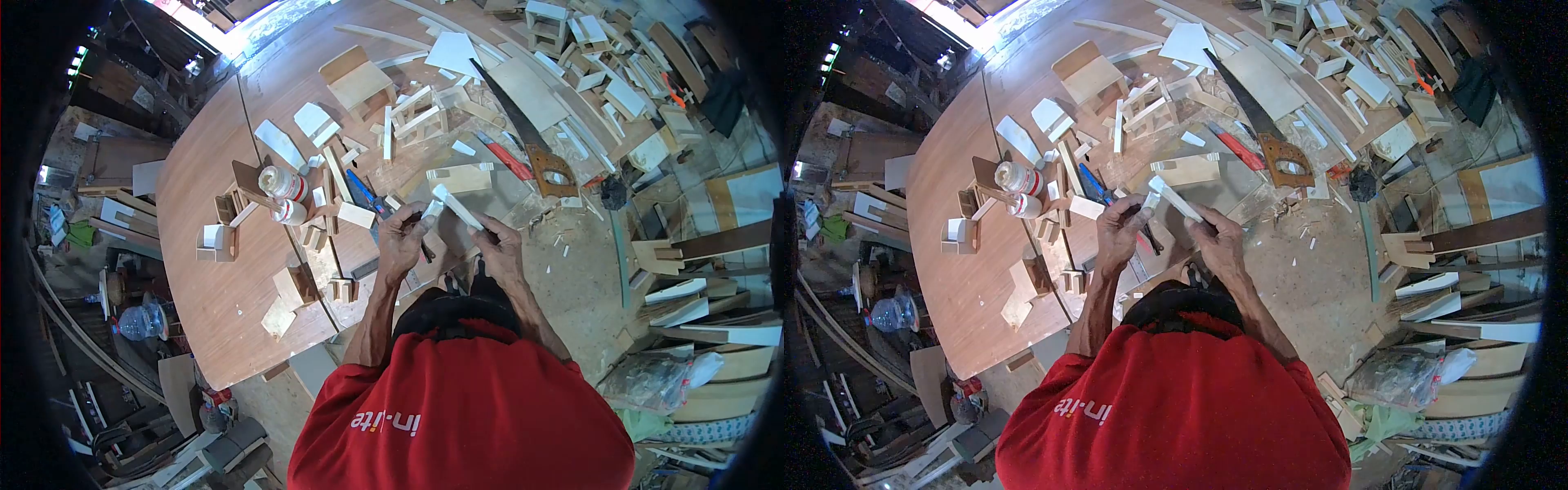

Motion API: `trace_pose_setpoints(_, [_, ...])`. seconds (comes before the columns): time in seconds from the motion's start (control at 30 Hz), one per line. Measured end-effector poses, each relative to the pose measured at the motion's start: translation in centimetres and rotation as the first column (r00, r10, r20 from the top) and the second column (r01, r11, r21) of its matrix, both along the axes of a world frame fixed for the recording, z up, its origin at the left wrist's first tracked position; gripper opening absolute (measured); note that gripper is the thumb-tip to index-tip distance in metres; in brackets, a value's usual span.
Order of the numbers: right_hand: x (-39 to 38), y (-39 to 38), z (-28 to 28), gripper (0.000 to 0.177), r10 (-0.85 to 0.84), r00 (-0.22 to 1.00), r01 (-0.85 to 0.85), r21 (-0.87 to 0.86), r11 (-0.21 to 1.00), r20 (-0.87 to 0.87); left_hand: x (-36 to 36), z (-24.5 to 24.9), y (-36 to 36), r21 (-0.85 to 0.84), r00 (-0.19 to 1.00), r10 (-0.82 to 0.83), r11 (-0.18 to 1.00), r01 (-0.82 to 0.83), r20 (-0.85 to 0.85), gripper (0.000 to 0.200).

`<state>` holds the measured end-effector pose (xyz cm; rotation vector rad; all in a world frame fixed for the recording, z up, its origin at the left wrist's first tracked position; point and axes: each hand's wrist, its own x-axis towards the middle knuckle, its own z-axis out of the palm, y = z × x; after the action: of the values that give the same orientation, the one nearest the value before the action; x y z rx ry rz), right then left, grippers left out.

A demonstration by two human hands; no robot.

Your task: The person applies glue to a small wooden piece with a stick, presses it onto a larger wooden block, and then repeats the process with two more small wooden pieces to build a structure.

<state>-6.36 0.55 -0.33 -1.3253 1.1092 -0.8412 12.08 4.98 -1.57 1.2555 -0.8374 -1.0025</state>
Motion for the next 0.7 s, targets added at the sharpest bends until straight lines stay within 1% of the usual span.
trace_pose_setpoints(0.03, [0.0, 0.1, -0.3, 0.029, 0.001, 1.000, -0.001, 0.000, 1.000, 0.000, 0.0, -0.1, 0.0, 0.005, 1.000, 0.008, 1.000, -0.008, 0.007, 0.019])
trace_pose_setpoints(0.1, [0.0, 0.2, -0.7, 0.030, 0.033, 0.998, -0.042, -0.159, 0.986, -0.058, 0.2, -0.1, 0.0, 0.009, 1.000, 0.019, 1.000, -0.019, 0.014, 0.019])
trace_pose_setpoints(0.13, [-0.2, 0.3, -0.5, 0.030, 0.035, 0.998, -0.044, -0.157, 0.987, -0.059, 0.4, -0.2, 0.0, 0.047, 0.999, 0.023, 0.999, -0.025, 0.029, 0.020])
trace_pose_setpoints(0.17, [-0.6, 0.4, -0.2, 0.030, 0.049, 0.993, -0.065, -0.154, 0.986, -0.105, 0.5, -0.2, 0.0, 0.085, 0.999, 0.025, 0.996, -0.029, 0.043, 0.020])
trace_pose_setpoints(0.2, [-1.0, 0.4, 0.1, 0.030, 0.061, 0.987, -0.084, -0.153, 0.985, -0.150, 0.5, -0.5, -0.1, 0.084, 0.999, 0.024, 0.996, -0.027, 0.042, 0.020])
trace_pose_setpoints(0.27, [-1.9, 0.6, -0.7, 0.029, 0.050, 0.988, -0.071, -0.148, 0.986, -0.144, 0.7, -1.2, -0.2, 0.009, 0.997, 0.078, 0.997, -0.079, 0.014, 0.019])
trace_pose_setpoints(0.3, [-2.0, 0.7, -0.9, 0.029, 0.039, 0.990, -0.059, -0.143, 0.988, -0.138, 0.7, -1.1, -0.4, 0.009, 0.997, 0.079, 0.997, -0.079, 0.014, 0.019])
trace_pose_setpoints(0.37, [-2.1, 0.5, -1.1, 0.028, 0.012, 0.994, -0.028, -0.149, 0.988, -0.112, 0.7, -1.0, -0.6, -0.062, 0.994, 0.105, 0.993, -0.103, 0.034, 0.018])
trace_pose_setpoints(0.43, [-1.9, 0.3, -0.6, 0.028, -0.021, 0.996, 0.009, -0.152, 0.988, -0.083, 0.7, -0.6, -0.6, -0.071, 0.995, 0.082, 0.994, -0.078, 0.058, 0.018])
trace_pose_setpoints(0.5, [-1.5, -0.1, 0.2, 0.029, 0.088, 0.986, -0.108, -0.133, 0.985, -0.144, 0.7, -0.5, -0.7, -0.082, 0.995, 0.057, 0.995, -0.050, 0.083, 0.018])
trace_pose_setpoints(0.6, [-0.8, -0.2, 0.7, 0.029, 0.078, 0.985, -0.098, -0.130, 0.987, -0.156, 0.8, -0.9, -0.5, -0.092, 0.992, 0.045, 0.995, -0.035, 0.116, 0.019])
trace_pose_setpoints(0.63, [-0.7, -0.1, 0.5, 0.029, 0.081, 0.984, -0.102, -0.129, 0.986, -0.156, 0.8, -1.0, -0.5, -0.069, 0.993, 0.046, 0.997, -0.039, 0.112, 0.020])
trace_pose_setpoints(0.7, [-0.4, -0.1, 0.1, 0.028, 0.030, 0.994, -0.048, -0.166, 0.985, -0.109, 0.8, -1.2, -0.4, -0.047, 0.993, 0.054, 0.998, -0.049, 0.109, 0.020])
